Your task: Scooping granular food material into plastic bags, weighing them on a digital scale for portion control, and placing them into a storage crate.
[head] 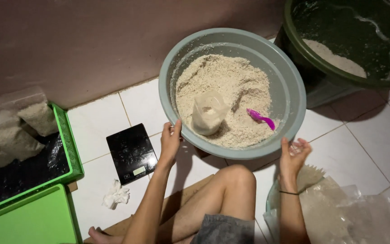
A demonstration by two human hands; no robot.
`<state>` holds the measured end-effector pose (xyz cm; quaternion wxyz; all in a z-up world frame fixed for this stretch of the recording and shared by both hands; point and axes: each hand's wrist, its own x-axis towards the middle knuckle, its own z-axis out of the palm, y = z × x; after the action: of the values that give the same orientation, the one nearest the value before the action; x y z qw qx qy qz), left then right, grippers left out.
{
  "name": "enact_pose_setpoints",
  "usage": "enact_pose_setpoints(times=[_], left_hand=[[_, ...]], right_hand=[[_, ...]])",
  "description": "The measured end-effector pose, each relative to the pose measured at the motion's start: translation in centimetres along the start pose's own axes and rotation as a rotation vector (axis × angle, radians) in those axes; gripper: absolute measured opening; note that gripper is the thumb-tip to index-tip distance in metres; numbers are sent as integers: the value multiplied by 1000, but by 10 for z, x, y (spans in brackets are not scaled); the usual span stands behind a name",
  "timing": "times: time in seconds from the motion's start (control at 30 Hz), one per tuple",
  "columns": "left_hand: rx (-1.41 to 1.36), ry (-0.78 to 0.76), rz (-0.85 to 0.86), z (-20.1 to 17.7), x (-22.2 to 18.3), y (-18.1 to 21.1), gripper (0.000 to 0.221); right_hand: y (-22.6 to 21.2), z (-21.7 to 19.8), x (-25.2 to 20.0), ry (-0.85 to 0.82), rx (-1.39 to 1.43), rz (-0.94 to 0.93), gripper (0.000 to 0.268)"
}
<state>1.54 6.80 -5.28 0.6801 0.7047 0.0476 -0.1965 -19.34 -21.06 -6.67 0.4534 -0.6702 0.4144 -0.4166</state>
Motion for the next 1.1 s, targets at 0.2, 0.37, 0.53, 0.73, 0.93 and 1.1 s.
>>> enact_pose_setpoints(times=[0.2, 0.37, 0.53, 0.73, 0.93, 1.1], left_hand=[[-104, -47, -6, 8, 11, -3, 44], [109, 31, 18, 7, 17, -14, 42], [204, 44, 1, 0, -6, 1, 40], [99, -2, -38, -8, -36, 16, 43], [127, -96, -18, -26, -37, 23, 63], [492, 44, 635, -20, -52, 57, 102]], right_hand=[[87, 10, 23, -203, 307, 389, 25], [71, 8, 17, -204, 234, 377, 28], [75, 2, 13, -192, 252, 363, 24], [50, -11, -13, -197, 299, 383, 26], [4, -26, -23, -261, 218, 422, 27], [-36, -29, -3, 106, -280, -342, 28]])
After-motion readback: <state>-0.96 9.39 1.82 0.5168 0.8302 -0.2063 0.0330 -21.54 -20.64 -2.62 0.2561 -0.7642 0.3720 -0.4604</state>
